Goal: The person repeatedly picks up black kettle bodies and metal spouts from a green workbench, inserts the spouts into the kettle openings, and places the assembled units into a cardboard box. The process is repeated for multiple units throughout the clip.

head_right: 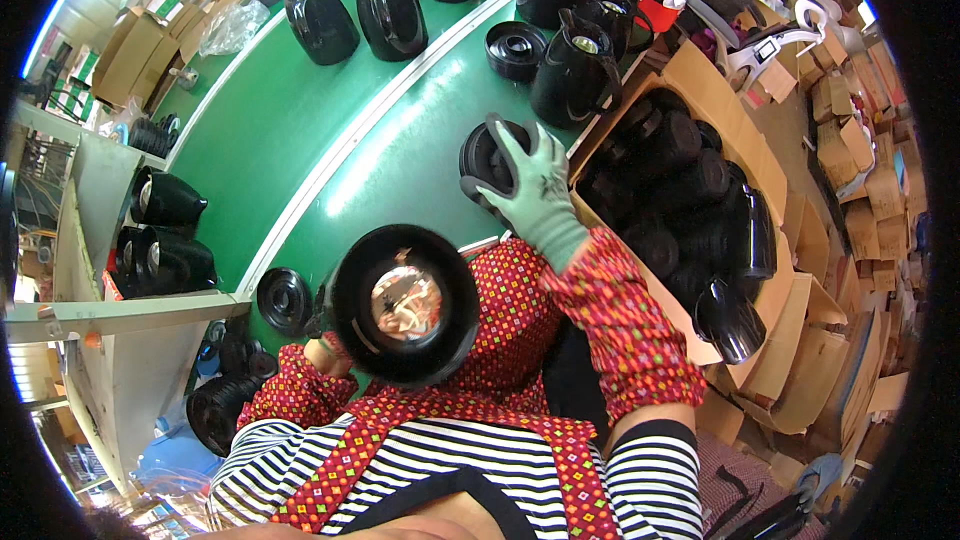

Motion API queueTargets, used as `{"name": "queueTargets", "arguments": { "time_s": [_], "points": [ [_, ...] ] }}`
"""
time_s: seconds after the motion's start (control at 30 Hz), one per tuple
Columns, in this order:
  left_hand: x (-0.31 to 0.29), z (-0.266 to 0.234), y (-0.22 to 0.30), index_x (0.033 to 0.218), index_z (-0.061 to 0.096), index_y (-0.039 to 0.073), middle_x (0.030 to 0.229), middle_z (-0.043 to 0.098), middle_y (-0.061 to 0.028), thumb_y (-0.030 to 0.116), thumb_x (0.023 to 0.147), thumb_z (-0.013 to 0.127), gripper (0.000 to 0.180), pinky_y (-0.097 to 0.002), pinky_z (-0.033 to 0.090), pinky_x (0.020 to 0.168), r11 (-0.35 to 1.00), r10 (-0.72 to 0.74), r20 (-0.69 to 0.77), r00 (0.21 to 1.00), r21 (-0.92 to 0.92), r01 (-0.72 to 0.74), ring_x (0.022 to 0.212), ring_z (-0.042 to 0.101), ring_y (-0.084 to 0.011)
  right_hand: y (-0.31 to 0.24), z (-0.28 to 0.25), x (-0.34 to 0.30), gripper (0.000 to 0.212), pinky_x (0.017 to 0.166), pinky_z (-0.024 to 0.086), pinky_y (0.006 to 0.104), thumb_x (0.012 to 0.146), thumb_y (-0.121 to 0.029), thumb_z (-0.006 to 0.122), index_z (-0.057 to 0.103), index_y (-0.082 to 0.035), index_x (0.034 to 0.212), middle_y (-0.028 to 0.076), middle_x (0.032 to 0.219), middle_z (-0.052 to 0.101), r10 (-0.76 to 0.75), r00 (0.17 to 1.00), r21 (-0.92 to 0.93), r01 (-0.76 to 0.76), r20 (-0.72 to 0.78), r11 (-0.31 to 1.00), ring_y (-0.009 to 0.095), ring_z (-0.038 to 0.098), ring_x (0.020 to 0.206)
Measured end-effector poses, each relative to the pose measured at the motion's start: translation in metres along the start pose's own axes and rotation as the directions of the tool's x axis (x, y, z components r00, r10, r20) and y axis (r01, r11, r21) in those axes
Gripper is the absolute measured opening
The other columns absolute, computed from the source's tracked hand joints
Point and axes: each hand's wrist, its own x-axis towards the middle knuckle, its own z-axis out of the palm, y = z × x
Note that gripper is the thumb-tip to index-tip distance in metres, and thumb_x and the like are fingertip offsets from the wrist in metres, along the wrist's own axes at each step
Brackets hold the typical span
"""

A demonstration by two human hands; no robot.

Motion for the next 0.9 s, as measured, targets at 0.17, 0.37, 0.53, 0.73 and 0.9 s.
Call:
{"name": "queueTargets", "arguments": {
  "time_s": [0.17, 0.37, 0.53, 0.73, 0.9],
  "points": [
    [0.032, 0.019, -0.014, 0.163, 0.034, 0.003, 0.162, 0.045, -0.0191, 0.031, 0.112, 0.048, 0.06, -0.0441, 0.045, 0.122, 0.989, 0.01, -0.005, 1.0, -0.144, -0.011, 0.143, 0.053, -0.0296, -0.049, -0.092, -0.087, 0.092, 0.122, 0.033, 0.0484, 0.088, -0.048, 0.079, 0.045, -0.002, 0.16, 0.023, 0.158, 0.045, -0.02, 0.998, 0.675, 0.054, -0.058, 0.736, 0.042, 0.042, 0.145],
    [0.068, 0.047, -0.029, 0.163, 0.033, 0.003, 0.161, 0.045, -0.02, 0.034, 0.114, 0.044, 0.059, -0.0446, 0.045, 0.122, 0.914, 0.031, -0.013, 0.999, -0.404, -0.033, 0.142, 0.054, -0.0305, -0.06, -0.129, -0.161, 0.102, 0.122, 0.032, 0.0503, 0.087, -0.068, 0.075, 0.046, -0.001, 0.159, 0.025, 0.161, 0.039, 0.009, 0.996, 0.521, 0.036, -0.084, 0.853, 0.042, 0.038, 0.149],
    [0.068, 0.064, -0.031, 0.153, 0.044, -0.004, 0.158, 0.049, -0.0236, 0.032, 0.103, 0.065, 0.066, -0.0461, 0.051, 0.115, 0.971, 0.097, -0.183, 0.978, -0.2, -0.134, 0.145, 0.051, -0.034, -0.06, -0.141, -0.187, 0.101, 0.124, 0.03, 0.0501, 0.091, -0.067, 0.071, 0.042, -0.001, 0.161, 0.025, 0.163, 0.037, 0.041, 0.993, 0.615, 0.034, -0.107, 0.788, 0.042, 0.036, 0.151],
    [0.041, 0.065, 0.004, 0.139, 0.061, -0.006, 0.145, 0.063, -0.0247, 0.03, 0.077, 0.093, 0.078, -0.042, 0.058, 0.1, 0.336, 0.608, 0.005, 0.794, 0.904, -0.263, 0.115, 0.073, -0.0339, -0.054, -0.13, -0.201, 0.077, 0.125, 0.03, 0.039, 0.105, -0.048, 0.061, 0.039, -0.002, 0.162, 0.018, 0.16, 0.044, 0.282, 0.959, 0.916, -0.106, -0.009, 0.387, 0.03, 0.042, 0.149],
    [0.045, 0.093, 0.042, 0.118, 0.068, -0.003, 0.138, 0.06, -0.0378, 0.016, 0.08, 0.091, 0.048, -0.0431, 0.063, 0.089, -0.226, 0.671, 0.383, 0.635, 0.921, -0.316, 0.108, 0.075, -0.0397, -0.013, -0.127, -0.207, 0.059, 0.12, 0.039, 0.0322, 0.117, -0.042, 0.033, 0.042, -0.001, 0.159, 0.011, 0.152, 0.055, 0.344, 0.834, 0.839, -0.511, 0.431, 0.187, 0.019, 0.053, 0.139]
  ]
}}
